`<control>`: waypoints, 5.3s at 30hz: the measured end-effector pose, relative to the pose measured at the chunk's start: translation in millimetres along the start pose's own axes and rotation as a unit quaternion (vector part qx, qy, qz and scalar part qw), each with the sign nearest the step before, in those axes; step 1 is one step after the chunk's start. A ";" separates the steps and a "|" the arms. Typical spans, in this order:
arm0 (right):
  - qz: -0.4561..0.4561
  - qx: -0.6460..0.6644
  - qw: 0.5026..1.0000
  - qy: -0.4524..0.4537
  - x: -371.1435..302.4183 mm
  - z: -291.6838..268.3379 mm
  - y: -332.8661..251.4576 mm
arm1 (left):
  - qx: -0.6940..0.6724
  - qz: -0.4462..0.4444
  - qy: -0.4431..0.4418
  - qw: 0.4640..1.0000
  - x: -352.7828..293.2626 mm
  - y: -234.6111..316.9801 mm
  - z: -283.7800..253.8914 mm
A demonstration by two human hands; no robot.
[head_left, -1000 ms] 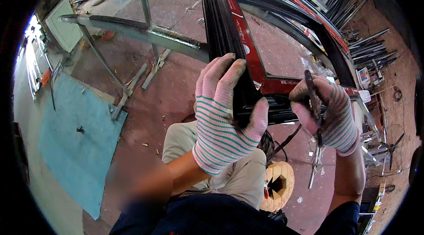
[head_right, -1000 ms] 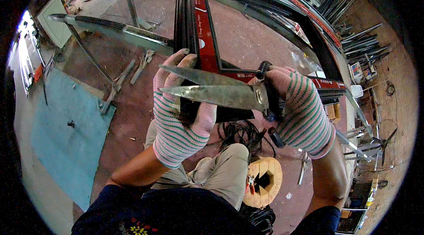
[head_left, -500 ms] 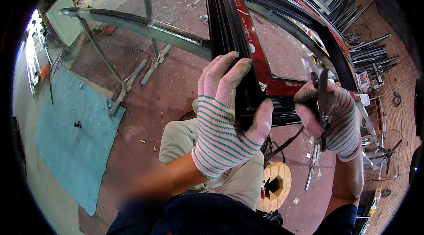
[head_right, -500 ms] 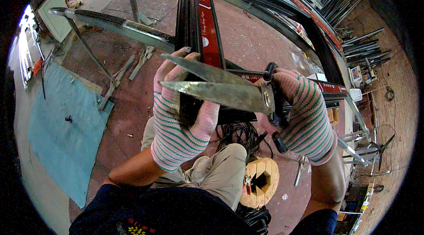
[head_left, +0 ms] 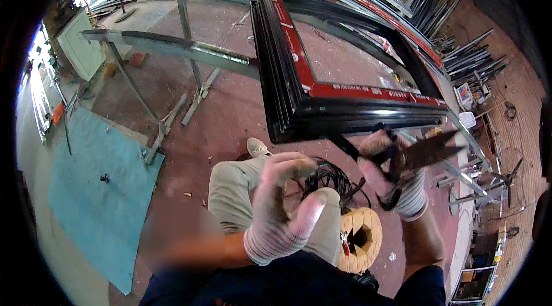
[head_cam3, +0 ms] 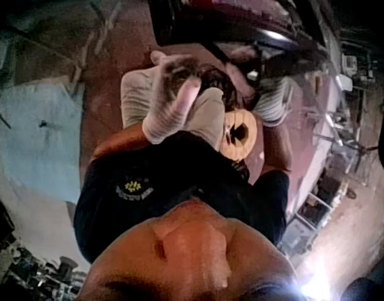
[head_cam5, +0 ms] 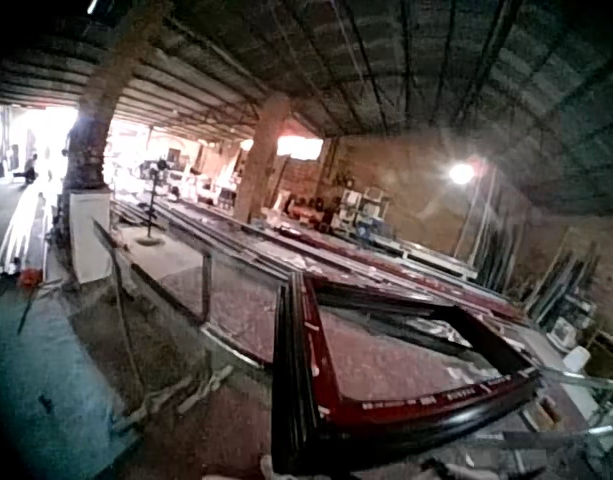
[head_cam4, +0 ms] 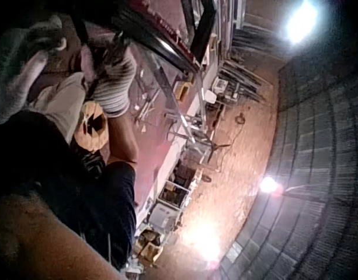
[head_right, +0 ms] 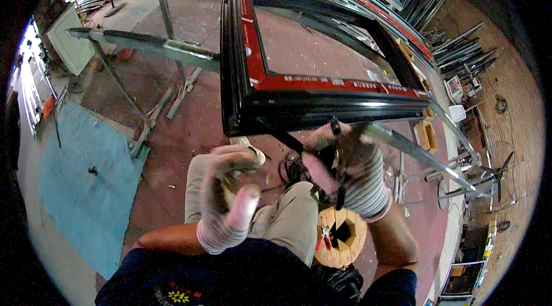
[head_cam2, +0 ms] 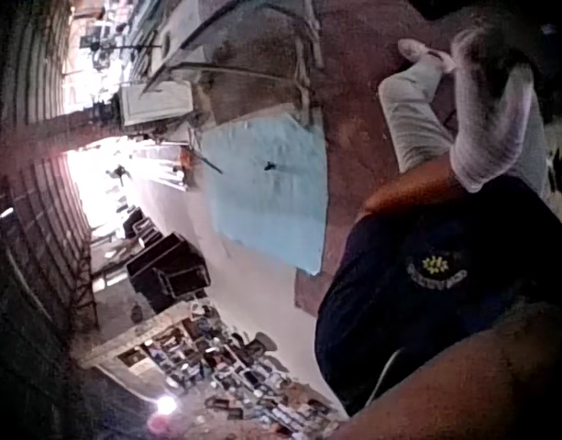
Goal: The person installs a black rubber seal into the groove of a red and black window frame. They use shears to cut the seal to length and press it into place along the frame edges.
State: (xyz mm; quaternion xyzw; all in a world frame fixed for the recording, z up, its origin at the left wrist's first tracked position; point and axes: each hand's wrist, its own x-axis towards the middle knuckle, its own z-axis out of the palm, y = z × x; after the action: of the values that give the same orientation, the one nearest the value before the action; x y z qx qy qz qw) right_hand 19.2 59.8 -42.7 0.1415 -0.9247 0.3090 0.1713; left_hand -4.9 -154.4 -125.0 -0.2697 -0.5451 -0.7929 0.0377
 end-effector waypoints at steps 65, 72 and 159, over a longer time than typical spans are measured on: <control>0.385 0.365 0.816 -0.229 -200.4 100.4 -23.6 | -0.040 -0.448 0.014 0.893 -89.8 -42.5 2.2; 0.320 0.347 0.867 -0.162 -196.1 107.4 -25.9 | -0.034 -0.447 0.007 0.894 -89.3 -44.3 4.5; 0.218 -0.068 0.972 -0.054 -203.3 88.2 -2.1 | -0.460 -0.416 -0.087 0.780 -96.5 -51.5 -2.4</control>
State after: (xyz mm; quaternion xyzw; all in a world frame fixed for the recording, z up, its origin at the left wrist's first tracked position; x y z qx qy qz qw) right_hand 183.0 35.1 -190.0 -0.0595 -0.9599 0.2677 0.0590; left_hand 58.2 -158.4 -214.3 -0.0694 -0.1762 -0.8610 -0.4720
